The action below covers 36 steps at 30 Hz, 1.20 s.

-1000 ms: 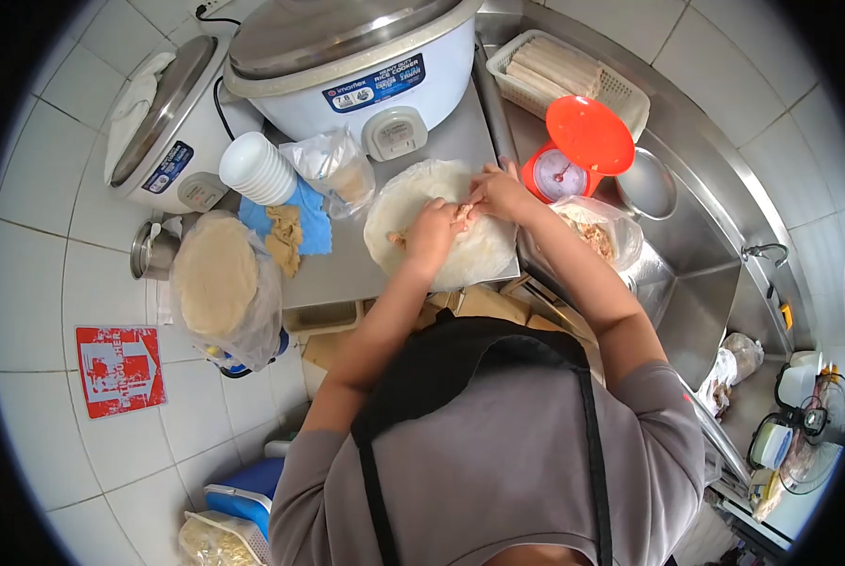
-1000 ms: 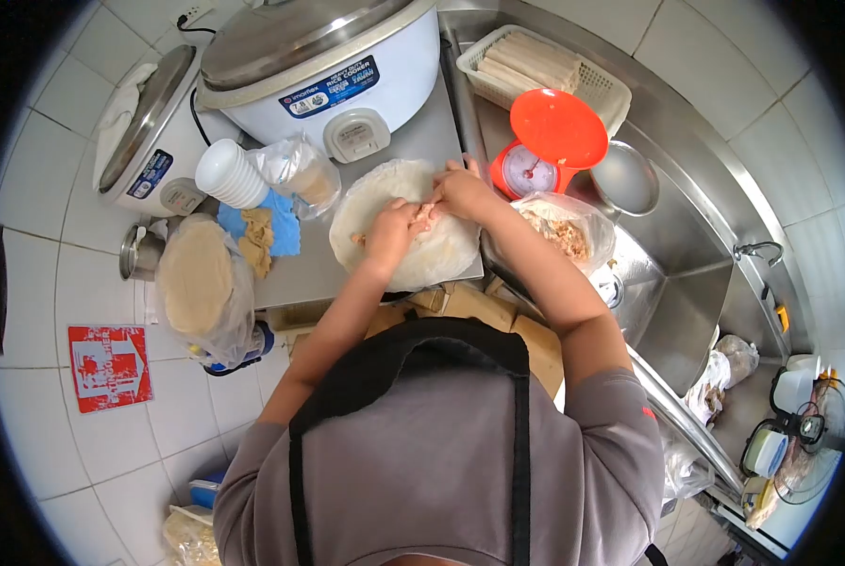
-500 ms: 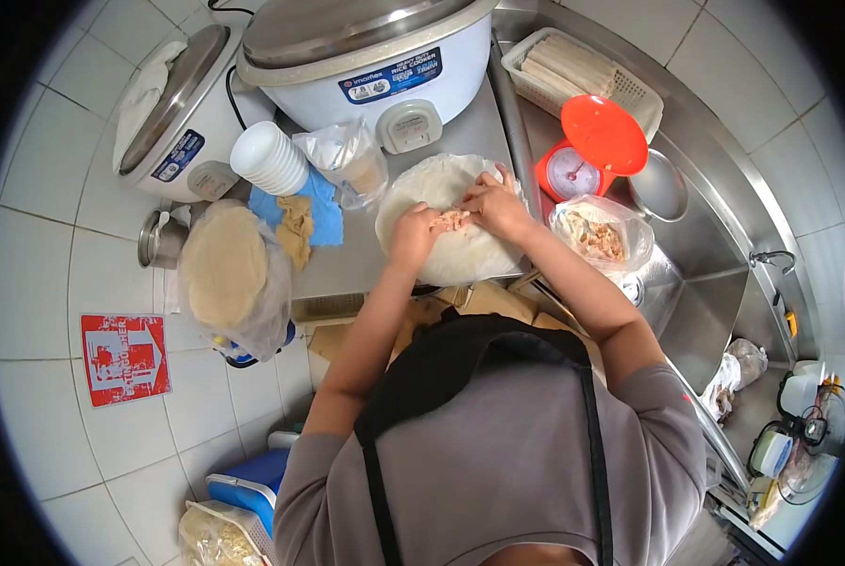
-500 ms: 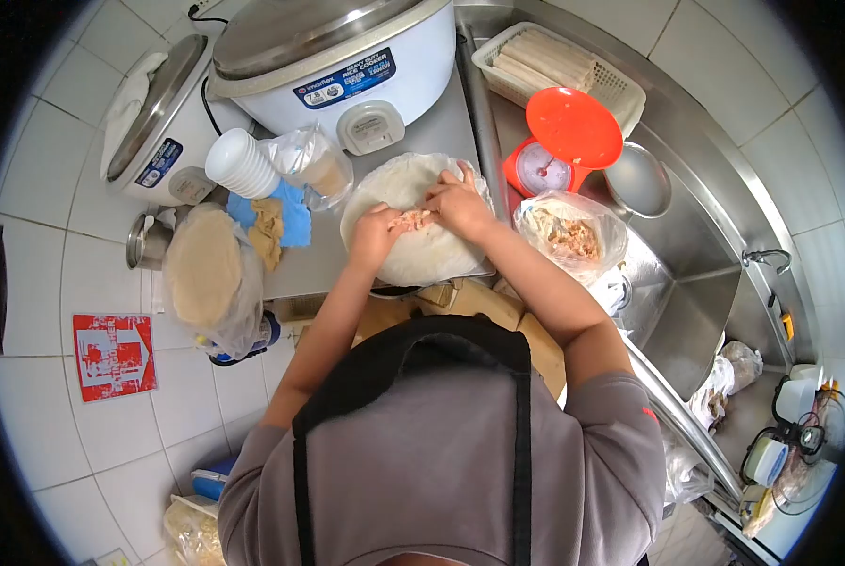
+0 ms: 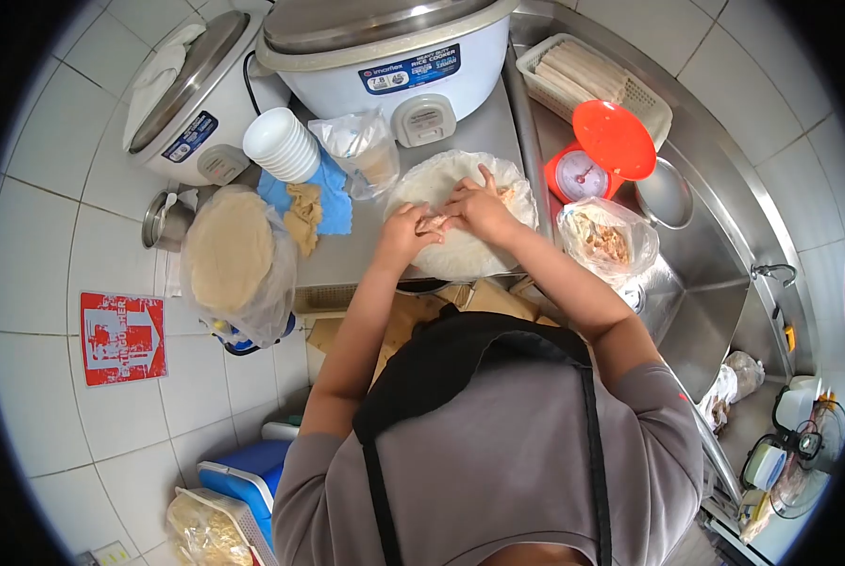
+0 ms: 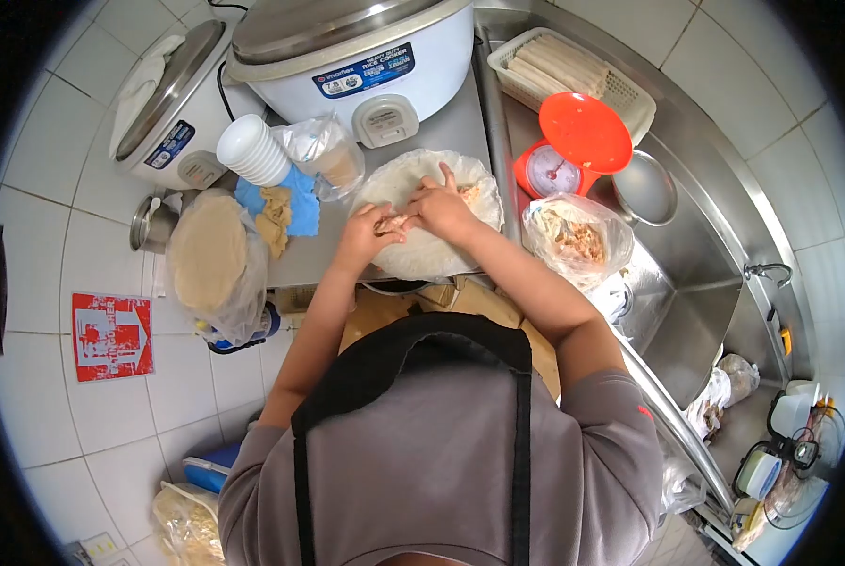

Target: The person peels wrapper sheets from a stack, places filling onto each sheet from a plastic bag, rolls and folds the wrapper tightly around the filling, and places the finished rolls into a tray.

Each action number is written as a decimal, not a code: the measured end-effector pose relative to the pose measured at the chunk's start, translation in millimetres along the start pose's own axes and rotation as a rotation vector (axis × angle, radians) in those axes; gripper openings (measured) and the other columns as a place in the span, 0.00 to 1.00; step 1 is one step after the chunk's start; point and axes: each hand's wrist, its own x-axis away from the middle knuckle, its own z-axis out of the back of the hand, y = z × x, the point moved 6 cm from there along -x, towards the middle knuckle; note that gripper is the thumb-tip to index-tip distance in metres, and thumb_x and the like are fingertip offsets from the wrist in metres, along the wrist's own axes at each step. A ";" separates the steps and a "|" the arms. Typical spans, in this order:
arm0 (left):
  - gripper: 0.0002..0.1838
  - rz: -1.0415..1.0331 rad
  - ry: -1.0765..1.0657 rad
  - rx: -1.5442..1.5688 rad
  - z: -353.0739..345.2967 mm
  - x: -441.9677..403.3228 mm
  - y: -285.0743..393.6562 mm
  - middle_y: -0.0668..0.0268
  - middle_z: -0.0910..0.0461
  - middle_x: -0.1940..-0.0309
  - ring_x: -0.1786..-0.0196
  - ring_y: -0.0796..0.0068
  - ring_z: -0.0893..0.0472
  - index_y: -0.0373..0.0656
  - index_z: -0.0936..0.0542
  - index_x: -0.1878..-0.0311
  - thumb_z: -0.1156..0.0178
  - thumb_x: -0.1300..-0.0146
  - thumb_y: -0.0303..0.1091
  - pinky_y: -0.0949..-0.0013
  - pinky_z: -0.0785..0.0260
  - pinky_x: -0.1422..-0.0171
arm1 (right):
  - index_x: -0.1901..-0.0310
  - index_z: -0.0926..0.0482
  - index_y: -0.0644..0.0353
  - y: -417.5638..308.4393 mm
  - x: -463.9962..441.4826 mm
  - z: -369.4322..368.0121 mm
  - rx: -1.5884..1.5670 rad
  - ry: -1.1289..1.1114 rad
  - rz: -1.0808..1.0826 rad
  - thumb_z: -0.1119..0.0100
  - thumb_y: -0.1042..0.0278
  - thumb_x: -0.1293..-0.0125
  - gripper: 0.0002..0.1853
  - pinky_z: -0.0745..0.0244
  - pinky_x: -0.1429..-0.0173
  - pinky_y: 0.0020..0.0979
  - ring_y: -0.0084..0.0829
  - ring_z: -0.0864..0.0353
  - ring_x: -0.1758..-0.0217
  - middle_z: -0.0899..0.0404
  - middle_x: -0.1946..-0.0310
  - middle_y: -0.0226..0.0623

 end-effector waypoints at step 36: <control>0.10 -0.092 -0.088 -0.160 -33.9 -16.9 41.7 0.56 0.19 0.64 0.62 0.59 0.21 0.43 0.18 0.58 0.41 0.43 0.32 0.64 0.28 0.59 | 0.62 0.16 0.45 58.9 29.8 39.4 -0.046 0.068 -0.117 0.34 0.60 0.53 0.13 0.55 0.34 0.54 0.32 0.33 0.50 0.23 0.67 0.22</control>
